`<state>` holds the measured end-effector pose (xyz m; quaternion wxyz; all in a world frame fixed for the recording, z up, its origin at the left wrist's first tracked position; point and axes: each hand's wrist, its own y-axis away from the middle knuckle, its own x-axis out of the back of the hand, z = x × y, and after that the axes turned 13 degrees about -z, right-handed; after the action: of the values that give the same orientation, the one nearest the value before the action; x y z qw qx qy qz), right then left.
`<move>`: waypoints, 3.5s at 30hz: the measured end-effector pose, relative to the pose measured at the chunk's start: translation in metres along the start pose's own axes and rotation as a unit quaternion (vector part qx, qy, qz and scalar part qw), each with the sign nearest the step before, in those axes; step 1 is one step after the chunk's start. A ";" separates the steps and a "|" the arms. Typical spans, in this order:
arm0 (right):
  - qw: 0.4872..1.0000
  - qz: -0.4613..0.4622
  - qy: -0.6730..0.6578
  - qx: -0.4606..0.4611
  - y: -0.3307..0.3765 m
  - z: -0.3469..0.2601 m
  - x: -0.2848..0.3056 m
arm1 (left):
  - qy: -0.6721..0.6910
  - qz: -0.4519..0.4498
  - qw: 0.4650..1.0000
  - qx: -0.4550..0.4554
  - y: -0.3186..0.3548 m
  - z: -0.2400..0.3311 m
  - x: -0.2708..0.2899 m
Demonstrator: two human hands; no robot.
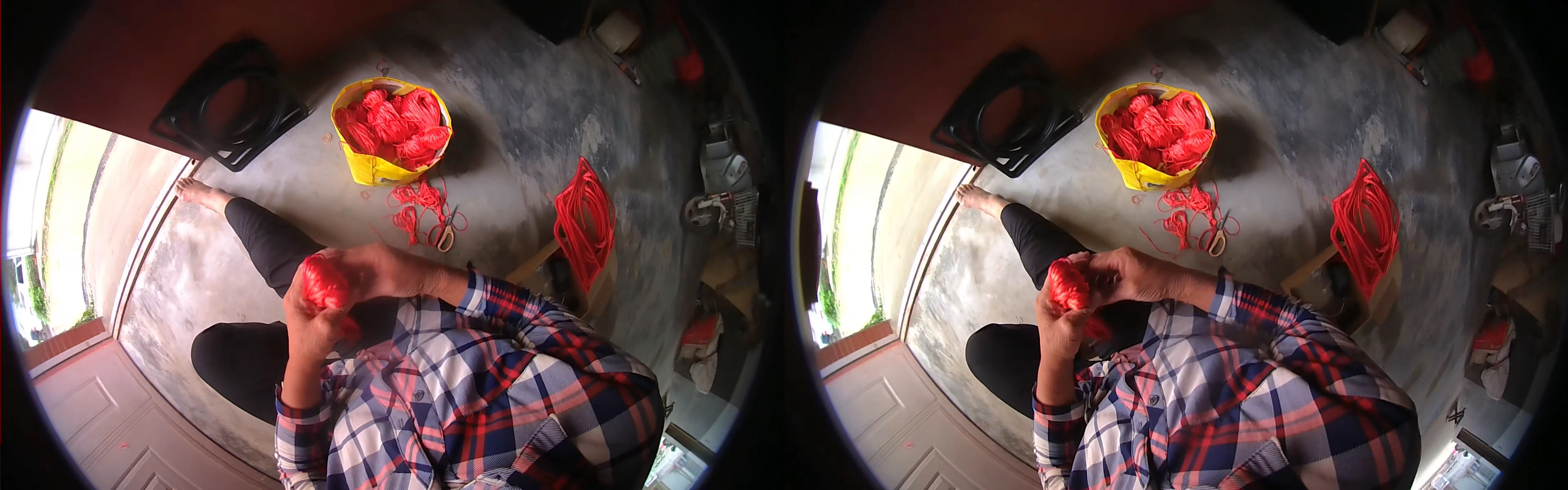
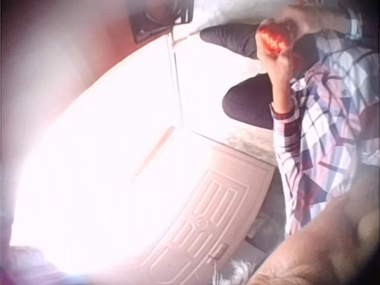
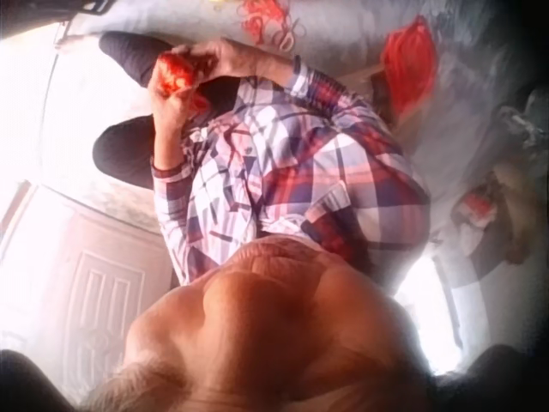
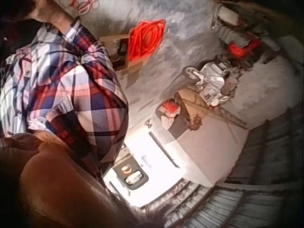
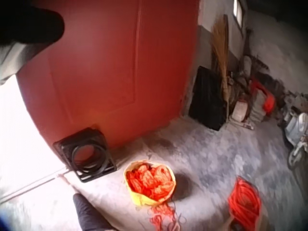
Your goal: The recorder is wrapping a red plastic frame with red raffia twine, occasionally using scissors to cut the material.
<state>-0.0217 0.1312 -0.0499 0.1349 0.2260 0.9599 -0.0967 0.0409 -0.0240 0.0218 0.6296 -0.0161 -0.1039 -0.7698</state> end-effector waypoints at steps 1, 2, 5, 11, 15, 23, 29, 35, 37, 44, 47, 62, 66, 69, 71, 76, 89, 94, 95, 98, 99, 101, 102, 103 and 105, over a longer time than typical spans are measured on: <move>0.999 0.016 0.015 0.034 0.002 0.003 0.006 | 0.067 -0.005 0.998 -0.007 0.005 -0.002 0.000; 0.999 0.018 0.010 0.036 0.007 0.004 0.013 | 0.064 -0.007 0.998 -0.003 0.010 -0.007 0.002; 0.979 0.114 -0.161 -0.052 0.020 0.003 0.046 | 0.124 0.070 0.987 -0.078 0.023 -0.011 0.003; 0.887 0.364 -0.214 -0.188 0.084 0.106 0.131 | -0.079 0.128 0.988 -0.030 0.043 0.025 0.036; 0.799 0.495 -0.192 -0.281 0.138 0.171 0.147 | -0.217 0.237 0.944 0.076 0.087 0.009 0.089; 0.835 0.411 -0.126 -0.344 0.141 0.223 0.135 | -0.468 0.314 0.786 0.255 0.144 0.014 0.119; 0.848 0.361 -0.078 -0.379 0.094 0.223 0.139 | -0.410 0.318 0.843 0.143 0.169 -0.039 0.110; 0.886 0.340 -0.020 -0.314 0.064 0.220 0.153 | -0.411 0.352 0.830 0.134 0.165 -0.027 0.103; 0.883 0.349 -0.017 -0.314 0.049 0.222 0.156 | -0.408 0.355 0.828 0.146 0.171 -0.025 0.099; 0.823 0.444 0.023 -0.354 -0.011 0.226 0.165 | -0.439 0.354 0.803 0.194 0.190 -0.019 0.093; 0.746 0.490 0.134 -0.431 -0.006 0.265 0.207 | -0.417 0.357 0.809 0.213 0.177 -0.013 0.091; 0.761 0.389 0.210 -0.476 -0.005 0.284 0.203 | -0.480 0.356 0.773 0.212 0.187 -0.008 0.083; 0.856 0.351 -0.030 -0.379 -0.004 0.224 0.140 | -0.517 0.354 0.757 0.186 0.190 -0.024 0.087; 0.871 0.342 -0.105 -0.335 0.010 0.210 0.116 | -0.542 0.340 0.754 0.151 0.194 -0.035 0.091; 0.905 0.283 -0.008 -0.316 0.029 0.192 0.110 | -0.528 0.343 0.761 0.154 0.188 -0.042 0.095; 0.948 0.224 0.144 -0.172 0.031 0.173 0.110 | -0.459 0.435 0.774 -0.014 0.160 -0.077 0.096; 0.957 -0.037 0.288 -0.014 -0.011 -0.017 -0.073 | 0.071 0.229 0.952 -0.188 0.123 -0.091 -0.015; 0.871 -0.131 0.473 -0.022 -0.021 -0.006 -0.103 | 0.080 0.219 0.953 -0.193 0.128 -0.095 -0.011; 0.874 -0.136 0.464 -0.045 -0.021 -0.008 -0.103 | 0.050 0.233 0.956 -0.168 0.131 -0.094 -0.008; 0.884 -0.141 0.440 -0.064 -0.017 -0.005 -0.095 | 0.036 0.239 0.961 -0.132 0.129 -0.100 -0.010; 0.887 -0.129 0.436 -0.081 -0.015 -0.006 -0.094 | 0.053 0.229 0.965 -0.118 0.129 -0.101 -0.010; 0.898 -0.107 0.408 -0.124 -0.010 -0.009 -0.094 | 0.080 0.214 0.968 -0.105 0.127 -0.097 -0.014; 0.900 -0.106 0.405 -0.120 -0.008 -0.006 -0.091 | 0.105 0.200 0.971 -0.077 0.127 -0.094 -0.015; 0.909 -0.106 0.386 -0.113 -0.006 0.001 -0.086 | 0.101 0.200 0.972 -0.075 0.126 -0.095 -0.016; 0.922 -0.111 0.358 -0.100 -0.004 0.014 -0.078 | 0.073 0.217 0.969 -0.088 0.124 -0.098 -0.018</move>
<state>0.0469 0.0920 -0.0393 -0.2077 0.1233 0.9677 0.0727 0.1757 -0.0471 -0.0592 0.7836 -0.0378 0.0164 -0.6199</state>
